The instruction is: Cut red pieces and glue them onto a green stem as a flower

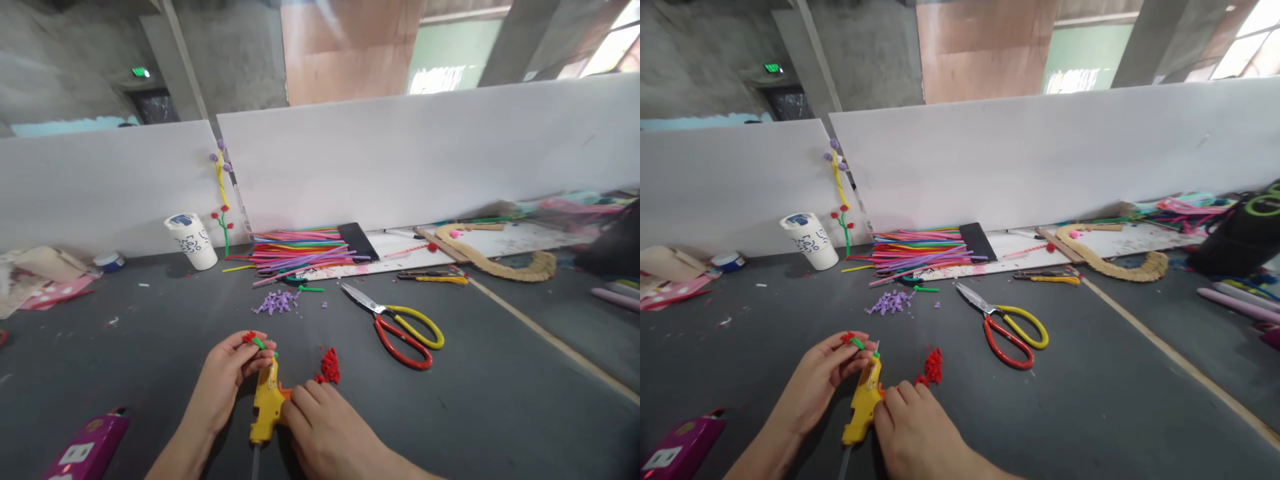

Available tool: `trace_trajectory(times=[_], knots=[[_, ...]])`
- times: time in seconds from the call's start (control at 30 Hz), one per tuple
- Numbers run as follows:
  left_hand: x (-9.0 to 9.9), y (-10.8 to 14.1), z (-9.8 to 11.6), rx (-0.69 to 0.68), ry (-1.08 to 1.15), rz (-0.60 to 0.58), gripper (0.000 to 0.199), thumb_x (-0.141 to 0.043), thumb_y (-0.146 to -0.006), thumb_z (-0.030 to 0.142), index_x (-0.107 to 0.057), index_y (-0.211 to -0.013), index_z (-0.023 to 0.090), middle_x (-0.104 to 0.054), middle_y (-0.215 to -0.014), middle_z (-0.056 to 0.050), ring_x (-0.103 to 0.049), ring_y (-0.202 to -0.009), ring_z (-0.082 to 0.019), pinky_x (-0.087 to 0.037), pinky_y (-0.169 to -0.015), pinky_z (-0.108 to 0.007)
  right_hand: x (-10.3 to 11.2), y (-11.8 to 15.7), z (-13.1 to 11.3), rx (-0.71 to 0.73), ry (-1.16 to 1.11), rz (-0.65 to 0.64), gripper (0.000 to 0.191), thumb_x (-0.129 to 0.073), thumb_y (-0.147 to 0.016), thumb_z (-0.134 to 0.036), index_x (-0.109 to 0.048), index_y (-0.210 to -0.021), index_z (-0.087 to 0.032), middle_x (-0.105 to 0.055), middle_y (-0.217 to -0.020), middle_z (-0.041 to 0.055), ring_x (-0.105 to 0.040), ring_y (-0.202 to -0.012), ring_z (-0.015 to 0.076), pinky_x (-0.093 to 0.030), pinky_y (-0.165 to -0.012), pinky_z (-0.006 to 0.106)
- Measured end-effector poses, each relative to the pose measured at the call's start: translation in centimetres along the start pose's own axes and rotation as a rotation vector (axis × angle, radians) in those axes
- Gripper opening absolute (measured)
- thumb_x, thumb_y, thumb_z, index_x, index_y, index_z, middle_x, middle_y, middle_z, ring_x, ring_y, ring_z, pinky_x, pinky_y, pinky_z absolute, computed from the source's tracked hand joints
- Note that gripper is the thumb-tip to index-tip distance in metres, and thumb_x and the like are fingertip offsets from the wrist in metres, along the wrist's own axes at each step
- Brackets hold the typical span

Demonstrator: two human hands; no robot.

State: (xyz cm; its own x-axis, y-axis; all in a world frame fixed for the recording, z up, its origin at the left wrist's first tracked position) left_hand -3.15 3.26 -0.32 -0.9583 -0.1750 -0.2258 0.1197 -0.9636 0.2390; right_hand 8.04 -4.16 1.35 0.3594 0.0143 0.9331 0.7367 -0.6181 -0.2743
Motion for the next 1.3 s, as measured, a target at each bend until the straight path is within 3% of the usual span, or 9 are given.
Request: trace_trajectory(times=[0.13,0.33,0.63,0.77,0.87,1.03,1.17,1.3], knots=[[-0.3,0.3,0.2,0.009,-0.016,-0.02,0.007,-0.075,-0.066,0.014,-0.071,-0.07,0.01,-0.075,-0.065,-0.008,-0.066,-0.054,-0.012,-0.053,-0.054,-0.018,2.7,-0.2,0.8,-0.041,-0.107,0.065,0.006,-0.057,-0.081,-0.016,-0.06,-0.086,-0.016,-0.064,-0.085,0.0065,-0.057,-0.077,0.0219,-0.047,-0.068,0.033],[-2.7,2.1,-0.2,0.061,-0.004,-0.152,0.014,-0.078,-0.064,0.02,-0.07,-0.067,0.009,-0.073,-0.061,-0.009,-0.063,-0.048,-0.012,-0.051,-0.048,-0.019,6.8,-1.2,4.1,-0.206,-0.335,0.258,0.011,-0.059,-0.081,-0.011,-0.062,-0.09,-0.016,-0.062,-0.086,0.0029,-0.058,-0.082,0.0153,-0.047,-0.073,0.025],[-3.5,2.9,0.8,0.007,0.046,-0.17,0.02,-0.07,-0.069,0.021,-0.071,-0.086,0.011,-0.074,-0.07,-0.007,-0.068,-0.062,-0.015,-0.054,-0.063,-0.022,7.5,-1.6,3.5,-0.323,-0.48,0.509,0.01,-0.061,-0.075,-0.009,-0.063,-0.078,-0.018,-0.052,-0.083,0.0021,-0.053,-0.081,0.0176,-0.044,-0.073,0.03],[-3.7,3.0,1.3,-0.033,0.013,-0.181,0.028,-0.07,-0.07,0.023,-0.068,-0.097,0.014,-0.072,-0.071,-0.005,-0.065,-0.057,-0.016,-0.051,-0.051,-0.023,8.4,-1.9,4.3,-0.368,-0.56,0.568,0.016,-0.057,-0.076,-0.006,-0.058,-0.066,-0.018,-0.052,-0.076,0.0001,-0.053,-0.074,0.0148,-0.043,-0.065,0.025],[-3.5,3.2,2.4,-0.108,-0.046,-0.157,0.022,-0.073,-0.071,0.025,-0.071,-0.09,0.014,-0.066,-0.059,0.0,-0.055,-0.046,-0.011,-0.039,-0.039,-0.017,9.2,-1.8,5.2,-0.399,-0.623,0.596,0.013,-0.057,-0.079,-0.01,-0.057,-0.068,-0.018,-0.054,-0.07,-0.0021,-0.052,-0.063,0.0119,-0.042,-0.056,0.022],[-3.9,4.0,4.0,-0.2,-0.076,-0.106,0.018,-0.08,-0.064,0.022,-0.074,-0.08,0.015,-0.061,-0.061,0.003,-0.042,-0.049,-0.006,-0.032,-0.043,-0.013,10.2,-1.3,5.3,-0.369,-0.644,0.636,0.014,-0.056,-0.077,-0.011,-0.053,-0.066,-0.019,-0.052,-0.066,-0.0035,-0.05,-0.059,0.0111,-0.04,-0.053,0.02],[-4.9,4.4,3.5,-0.146,-0.027,-0.094,0.019,-0.079,-0.064,0.025,-0.074,-0.08,0.017,-0.059,-0.058,0.004,-0.038,-0.047,-0.005,-0.03,-0.043,-0.013,10.5,-0.9,5.0,-0.315,-0.611,0.669,0.015,-0.054,-0.078,-0.012,-0.051,-0.065,-0.019,-0.05,-0.066,-0.0026,-0.048,-0.061,0.0118,-0.038,-0.055,0.022],[-5.4,4.5,2.6,-0.062,0.056,-0.094,0.016,-0.08,-0.059,0.022,-0.073,-0.073,0.016,-0.063,-0.062,0.002,-0.045,-0.05,-0.005,-0.036,-0.047,-0.014,10.3,-0.6,4.8,-0.267,-0.585,0.674,0.016,-0.052,-0.079,-0.011,-0.05,-0.065,-0.019,-0.05,-0.067,-0.0019,-0.048,-0.062,0.0123,-0.037,-0.056,0.023]])
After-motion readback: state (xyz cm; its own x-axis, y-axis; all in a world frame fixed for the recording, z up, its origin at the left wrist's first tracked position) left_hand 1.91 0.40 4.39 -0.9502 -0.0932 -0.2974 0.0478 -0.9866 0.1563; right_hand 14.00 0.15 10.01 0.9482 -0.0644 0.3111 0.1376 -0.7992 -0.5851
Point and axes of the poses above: each hand's wrist, its own y-axis away from the middle knuckle, its own x-axis out of the back of the hand, z = x × y, the point moved 10 cm from there along -y, towards the middle knuckle
